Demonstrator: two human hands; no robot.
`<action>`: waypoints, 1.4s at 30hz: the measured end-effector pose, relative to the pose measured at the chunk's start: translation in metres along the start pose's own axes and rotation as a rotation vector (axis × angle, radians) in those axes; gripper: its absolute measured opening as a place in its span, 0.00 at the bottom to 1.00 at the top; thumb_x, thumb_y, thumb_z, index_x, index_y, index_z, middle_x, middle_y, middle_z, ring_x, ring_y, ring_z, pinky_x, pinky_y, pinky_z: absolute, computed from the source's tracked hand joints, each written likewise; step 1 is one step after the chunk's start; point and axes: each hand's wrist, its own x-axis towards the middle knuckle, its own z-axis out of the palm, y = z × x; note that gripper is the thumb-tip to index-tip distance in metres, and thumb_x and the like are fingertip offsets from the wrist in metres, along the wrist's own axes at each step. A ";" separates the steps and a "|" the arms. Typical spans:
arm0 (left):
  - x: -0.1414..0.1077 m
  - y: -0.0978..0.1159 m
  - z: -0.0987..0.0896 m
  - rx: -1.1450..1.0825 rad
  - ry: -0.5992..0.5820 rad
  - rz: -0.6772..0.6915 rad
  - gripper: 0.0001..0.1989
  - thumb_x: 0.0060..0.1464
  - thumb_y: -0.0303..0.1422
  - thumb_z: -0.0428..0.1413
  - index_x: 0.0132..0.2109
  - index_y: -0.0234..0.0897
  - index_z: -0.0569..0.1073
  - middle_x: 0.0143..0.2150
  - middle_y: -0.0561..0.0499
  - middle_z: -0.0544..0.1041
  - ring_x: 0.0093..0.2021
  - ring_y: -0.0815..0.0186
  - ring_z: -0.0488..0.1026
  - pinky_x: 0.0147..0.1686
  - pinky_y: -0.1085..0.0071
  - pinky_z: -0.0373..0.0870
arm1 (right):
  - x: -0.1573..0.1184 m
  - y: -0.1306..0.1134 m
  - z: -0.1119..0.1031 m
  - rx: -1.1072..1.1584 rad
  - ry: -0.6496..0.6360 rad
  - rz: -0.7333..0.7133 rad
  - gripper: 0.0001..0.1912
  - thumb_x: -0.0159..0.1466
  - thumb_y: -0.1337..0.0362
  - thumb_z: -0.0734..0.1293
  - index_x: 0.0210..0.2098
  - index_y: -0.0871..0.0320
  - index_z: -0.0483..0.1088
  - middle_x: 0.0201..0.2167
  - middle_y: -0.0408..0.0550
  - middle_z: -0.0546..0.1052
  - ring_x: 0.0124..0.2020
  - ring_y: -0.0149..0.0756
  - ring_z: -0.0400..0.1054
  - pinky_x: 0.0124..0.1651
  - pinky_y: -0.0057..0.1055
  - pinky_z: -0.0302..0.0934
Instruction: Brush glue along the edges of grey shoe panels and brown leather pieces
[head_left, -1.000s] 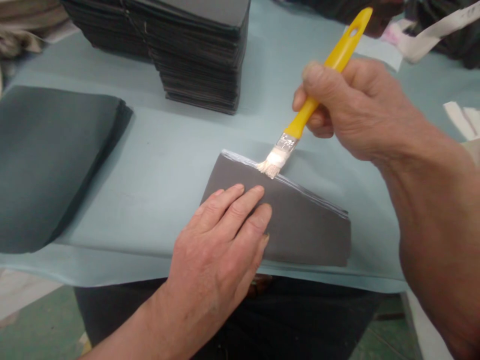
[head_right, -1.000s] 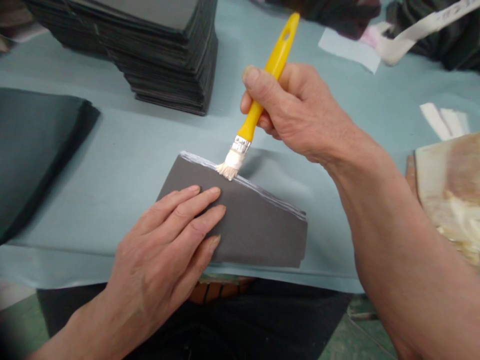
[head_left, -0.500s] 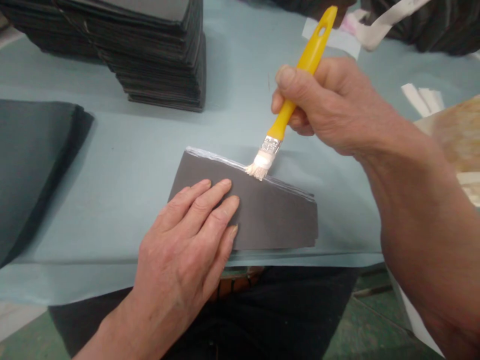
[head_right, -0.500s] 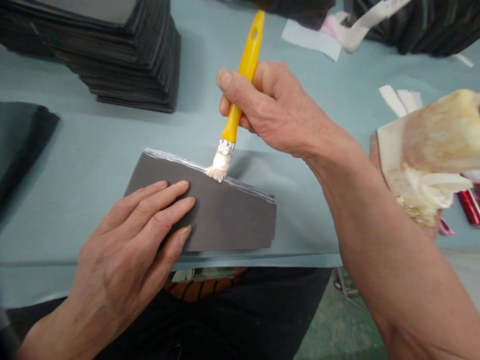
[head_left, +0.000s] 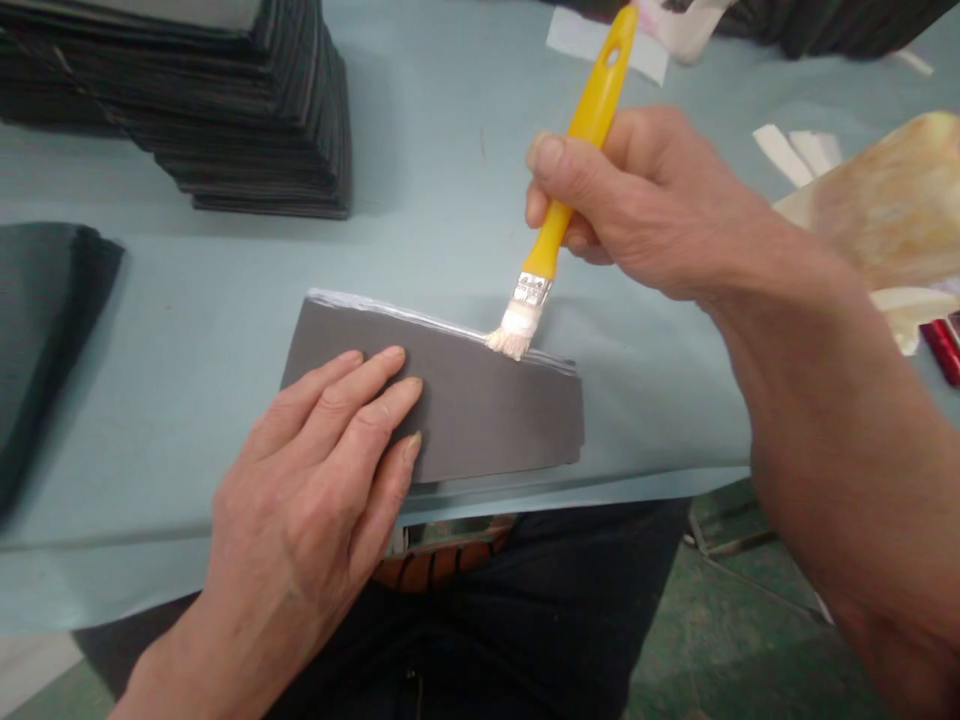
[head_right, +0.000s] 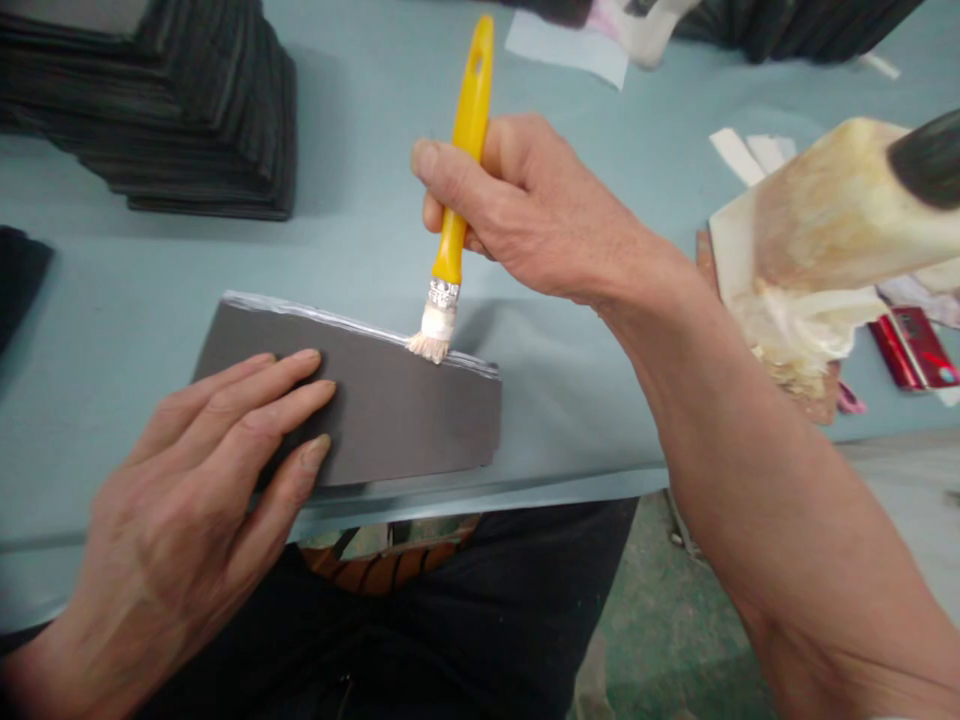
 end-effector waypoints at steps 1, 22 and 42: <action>0.000 0.000 0.000 0.001 0.001 0.001 0.18 0.71 0.27 0.54 0.65 0.35 0.72 0.70 0.40 0.76 0.71 0.47 0.73 0.73 0.49 0.71 | -0.001 0.001 -0.001 -0.005 0.002 0.004 0.25 0.80 0.65 0.64 0.25 0.58 0.73 0.16 0.36 0.59 0.17 0.21 0.49 0.24 0.33 0.39; 0.000 -0.002 0.001 -0.002 0.020 0.025 0.19 0.70 0.26 0.56 0.65 0.33 0.72 0.69 0.39 0.77 0.71 0.48 0.73 0.75 0.53 0.68 | -0.038 0.003 -0.038 -0.080 0.057 0.139 0.25 0.78 0.68 0.65 0.23 0.56 0.75 0.12 0.37 0.57 0.16 0.21 0.47 0.22 0.31 0.38; 0.000 0.004 -0.001 0.032 0.013 -0.008 0.16 0.72 0.25 0.53 0.63 0.31 0.72 0.69 0.39 0.77 0.70 0.49 0.72 0.70 0.51 0.71 | 0.027 -0.019 0.061 0.166 0.183 -0.128 0.25 0.81 0.56 0.62 0.27 0.55 0.71 0.20 0.39 0.62 0.20 0.28 0.53 0.26 0.28 0.53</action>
